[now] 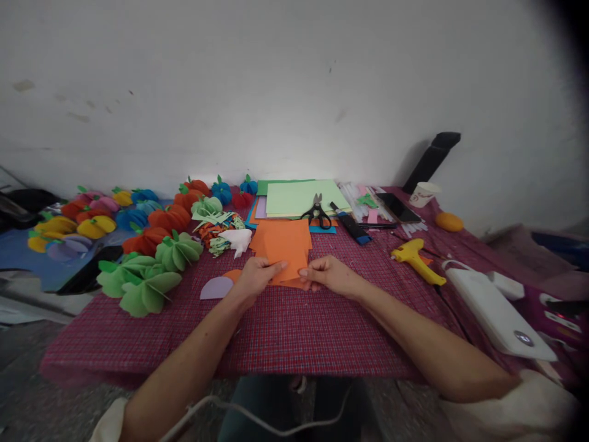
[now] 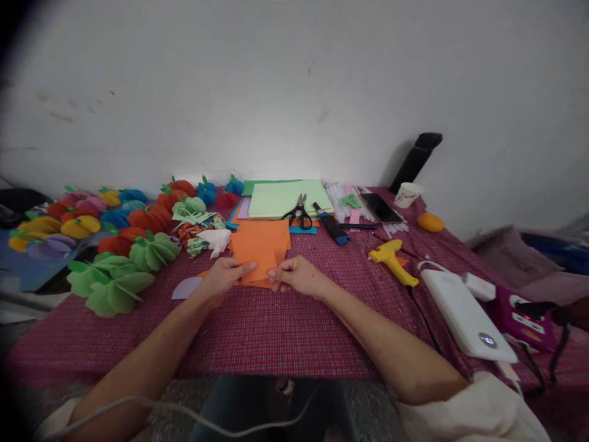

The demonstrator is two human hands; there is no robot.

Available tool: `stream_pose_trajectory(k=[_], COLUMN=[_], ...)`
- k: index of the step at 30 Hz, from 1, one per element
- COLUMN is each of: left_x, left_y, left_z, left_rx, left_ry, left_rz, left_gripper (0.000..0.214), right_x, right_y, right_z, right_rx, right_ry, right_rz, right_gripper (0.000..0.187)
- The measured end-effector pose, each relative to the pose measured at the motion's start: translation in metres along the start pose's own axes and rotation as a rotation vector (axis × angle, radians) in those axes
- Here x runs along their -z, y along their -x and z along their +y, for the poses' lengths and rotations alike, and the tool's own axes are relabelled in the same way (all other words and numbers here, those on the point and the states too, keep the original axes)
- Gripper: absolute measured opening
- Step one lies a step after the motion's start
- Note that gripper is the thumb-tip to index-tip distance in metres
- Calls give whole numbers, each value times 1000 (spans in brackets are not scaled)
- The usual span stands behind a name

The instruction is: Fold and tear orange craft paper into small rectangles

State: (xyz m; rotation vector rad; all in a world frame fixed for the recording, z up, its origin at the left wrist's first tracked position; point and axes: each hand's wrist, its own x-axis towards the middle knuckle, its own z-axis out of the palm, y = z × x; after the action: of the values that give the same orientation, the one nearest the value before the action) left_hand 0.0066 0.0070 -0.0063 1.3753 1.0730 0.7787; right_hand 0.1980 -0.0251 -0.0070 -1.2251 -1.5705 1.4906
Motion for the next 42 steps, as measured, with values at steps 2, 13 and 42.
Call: stream_pose_trajectory(k=[2, 13, 42], left_x=[0, -7, -11], left_y=[1, 5, 5], left_z=[2, 1, -9], left_rx=[-2, -26, 64], left_ry=[9, 109, 33], left_rz=[11, -131, -308], left_gripper=[36, 38, 33], right_x=[2, 2, 14], right_y=[0, -3, -9], right_z=[-1, -3, 0], right_rx=[12, 172, 208], right_ry=[54, 135, -21], right_rz=[-9, 161, 308], right_gripper=[35, 30, 28])
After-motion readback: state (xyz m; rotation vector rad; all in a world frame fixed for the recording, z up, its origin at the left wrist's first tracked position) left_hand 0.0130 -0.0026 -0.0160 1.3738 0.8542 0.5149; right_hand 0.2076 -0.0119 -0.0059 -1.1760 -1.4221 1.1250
